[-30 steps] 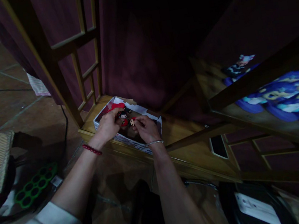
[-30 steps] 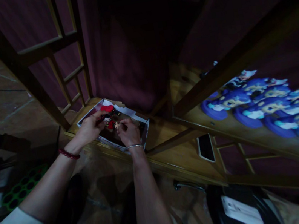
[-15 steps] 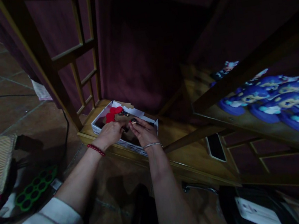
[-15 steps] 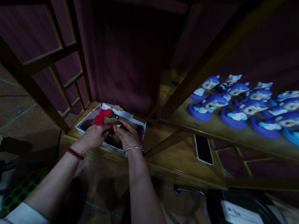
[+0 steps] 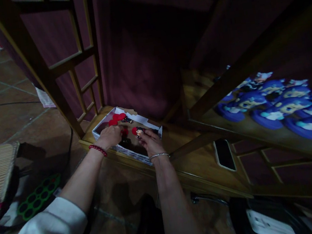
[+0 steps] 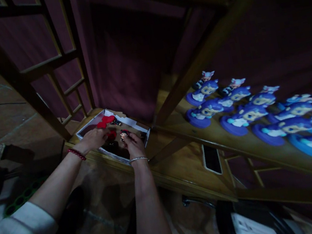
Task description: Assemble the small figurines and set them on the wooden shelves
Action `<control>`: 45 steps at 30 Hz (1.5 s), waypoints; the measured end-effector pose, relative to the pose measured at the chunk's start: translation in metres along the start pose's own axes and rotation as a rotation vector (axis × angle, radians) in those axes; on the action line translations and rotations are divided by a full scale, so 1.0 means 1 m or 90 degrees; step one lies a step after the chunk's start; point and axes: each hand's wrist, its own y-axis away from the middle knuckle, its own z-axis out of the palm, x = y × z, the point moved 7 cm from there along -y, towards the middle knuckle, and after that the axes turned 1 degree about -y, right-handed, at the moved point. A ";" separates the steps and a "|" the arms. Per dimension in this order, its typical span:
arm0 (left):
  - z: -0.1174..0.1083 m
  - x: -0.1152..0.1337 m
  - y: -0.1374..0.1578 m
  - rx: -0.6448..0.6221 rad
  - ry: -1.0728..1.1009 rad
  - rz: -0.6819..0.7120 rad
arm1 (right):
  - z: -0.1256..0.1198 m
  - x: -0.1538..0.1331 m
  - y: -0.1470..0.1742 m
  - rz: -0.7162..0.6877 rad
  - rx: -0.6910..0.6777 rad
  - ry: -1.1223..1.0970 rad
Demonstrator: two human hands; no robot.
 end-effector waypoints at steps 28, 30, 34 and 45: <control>0.011 0.018 -0.011 -0.101 0.043 0.031 | 0.040 -0.019 0.006 -0.176 -0.133 0.823; 0.007 0.020 -0.013 -0.068 0.112 0.053 | 0.040 -0.020 0.004 -0.195 -0.124 0.803; 0.010 0.023 -0.015 -0.089 0.218 0.079 | 0.037 -0.019 -0.002 -0.216 -0.119 0.732; 0.013 0.006 -0.009 -0.080 0.007 -0.028 | 0.036 -0.016 0.004 -0.169 -0.153 0.786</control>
